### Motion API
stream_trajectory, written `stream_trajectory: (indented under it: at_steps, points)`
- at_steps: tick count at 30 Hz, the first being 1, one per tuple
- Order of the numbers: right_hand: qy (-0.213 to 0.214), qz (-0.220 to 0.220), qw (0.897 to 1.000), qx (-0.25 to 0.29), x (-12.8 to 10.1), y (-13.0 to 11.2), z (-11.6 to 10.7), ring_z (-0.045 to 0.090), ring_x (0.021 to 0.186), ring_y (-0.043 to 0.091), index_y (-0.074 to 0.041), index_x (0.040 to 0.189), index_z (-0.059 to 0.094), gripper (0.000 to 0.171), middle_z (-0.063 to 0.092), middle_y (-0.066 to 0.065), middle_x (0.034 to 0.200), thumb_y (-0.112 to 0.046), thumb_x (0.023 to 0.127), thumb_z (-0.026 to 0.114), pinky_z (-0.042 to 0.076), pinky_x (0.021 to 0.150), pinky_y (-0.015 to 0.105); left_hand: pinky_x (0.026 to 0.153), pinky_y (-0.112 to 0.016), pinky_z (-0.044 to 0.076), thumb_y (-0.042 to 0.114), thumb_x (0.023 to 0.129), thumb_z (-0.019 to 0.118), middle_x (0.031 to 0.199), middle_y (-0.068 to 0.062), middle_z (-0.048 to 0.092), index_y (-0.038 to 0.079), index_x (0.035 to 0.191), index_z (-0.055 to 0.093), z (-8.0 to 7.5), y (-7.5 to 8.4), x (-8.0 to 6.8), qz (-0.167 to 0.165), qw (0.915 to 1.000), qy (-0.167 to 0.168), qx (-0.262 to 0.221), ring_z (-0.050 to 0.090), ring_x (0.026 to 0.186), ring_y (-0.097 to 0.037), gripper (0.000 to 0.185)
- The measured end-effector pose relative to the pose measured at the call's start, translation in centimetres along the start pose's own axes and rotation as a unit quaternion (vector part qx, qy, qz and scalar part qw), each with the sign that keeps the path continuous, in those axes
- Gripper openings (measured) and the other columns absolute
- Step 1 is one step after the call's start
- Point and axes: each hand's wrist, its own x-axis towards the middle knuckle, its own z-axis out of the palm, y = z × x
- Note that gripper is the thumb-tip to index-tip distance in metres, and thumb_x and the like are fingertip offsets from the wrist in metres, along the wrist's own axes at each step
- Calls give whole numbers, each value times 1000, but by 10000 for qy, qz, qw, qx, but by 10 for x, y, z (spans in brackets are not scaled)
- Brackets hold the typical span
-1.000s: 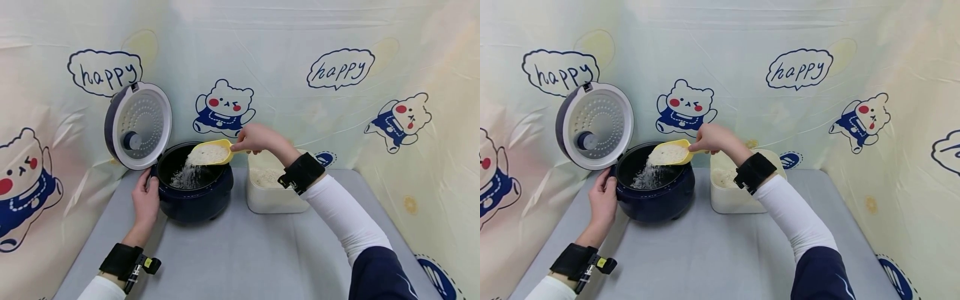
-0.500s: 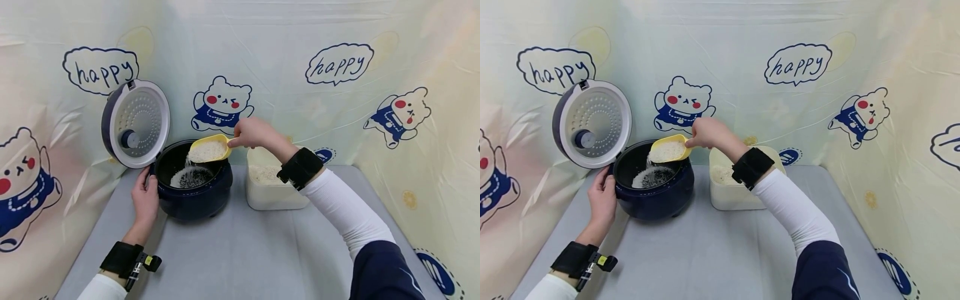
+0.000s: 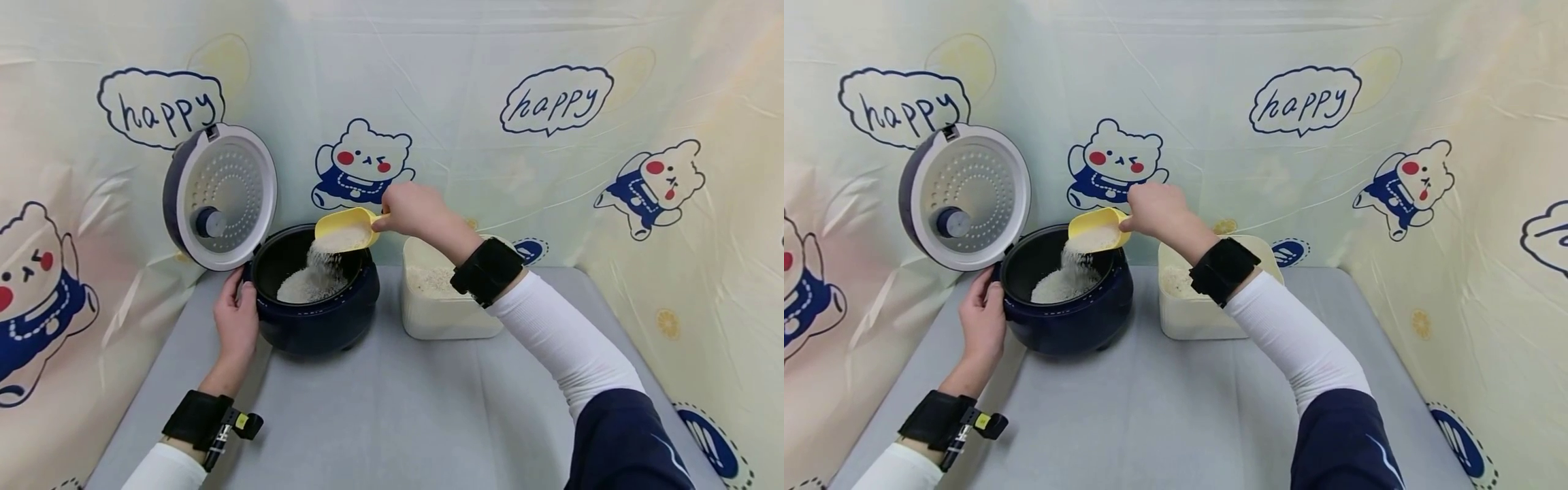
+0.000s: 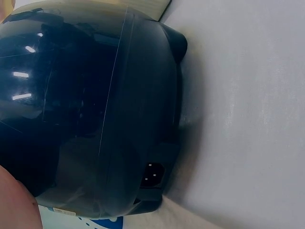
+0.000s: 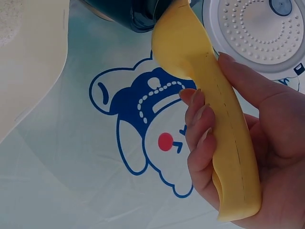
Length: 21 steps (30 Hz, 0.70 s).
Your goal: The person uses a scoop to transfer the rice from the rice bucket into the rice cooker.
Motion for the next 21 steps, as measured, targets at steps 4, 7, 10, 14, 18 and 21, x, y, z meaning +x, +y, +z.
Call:
stream_trajectory:
  at_steps: [4, 7, 10, 14, 18, 21]
  points:
    - [78, 14, 9998, -164, -1, -2, -1, 51, 71, 20, -10, 84, 73, 37, 47, 0, 69, -46, 95, 75, 34, 58, 28, 100, -17, 39, 15, 106, 48, 150, -14, 56, 3, 149, 56, 0, 1, 1, 28, 10000, 24, -73, 50, 125, -4, 46]
    - [148, -23, 9994, -300, -2, -4, -2, 52, 70, 20, -11, 83, 72, 38, 47, -1, 67, -48, 94, 75, 34, 58, 29, 99, -16, 39, 13, 106, 48, 150, -15, 56, 2, 149, 56, 0, 1, 1, 34, 9999, 39, -145, 50, 124, -5, 45]
    - [214, -43, 9990, -379, -3, -7, -2, 54, 70, 20, -13, 82, 72, 38, 48, -1, 67, -48, 94, 75, 36, 58, 29, 100, -16, 39, 14, 106, 48, 151, -14, 55, 3, 149, 56, 0, 1, 0, 33, 9999, 7, -145, 49, 126, -4, 45]
    - [303, -54, 9986, -433, -4, -10, 1, 54, 71, 20, -13, 84, 71, 38, 51, -1, 69, -49, 93, 76, 37, 59, 30, 100, -17, 38, 15, 106, 47, 151, -13, 55, 3, 150, 55, -1, 1, -1, 22, 10000, -40, -19, 48, 121, -4, 46]
    - [436, -96, 9979, -479, -5, -10, 4, 56, 74, 21, -12, 92, 72, 37, 59, 1, 75, -49, 94, 75, 40, 61, 30, 99, -18, 38, 17, 107, 46, 150, -12, 56, 4, 151, 55, -1, 1, -1, 4, 10000, -42, 51, 48, 119, -4, 47]
    - [505, -119, 9975, -474, -5, -9, 6, 58, 77, 21, -12, 97, 72, 36, 65, 2, 82, -48, 94, 76, 43, 64, 31, 101, -18, 38, 18, 107, 46, 151, -12, 55, 4, 151, 54, -1, 2, -1, -6, 10000, -50, 59, 48, 124, -4, 47]
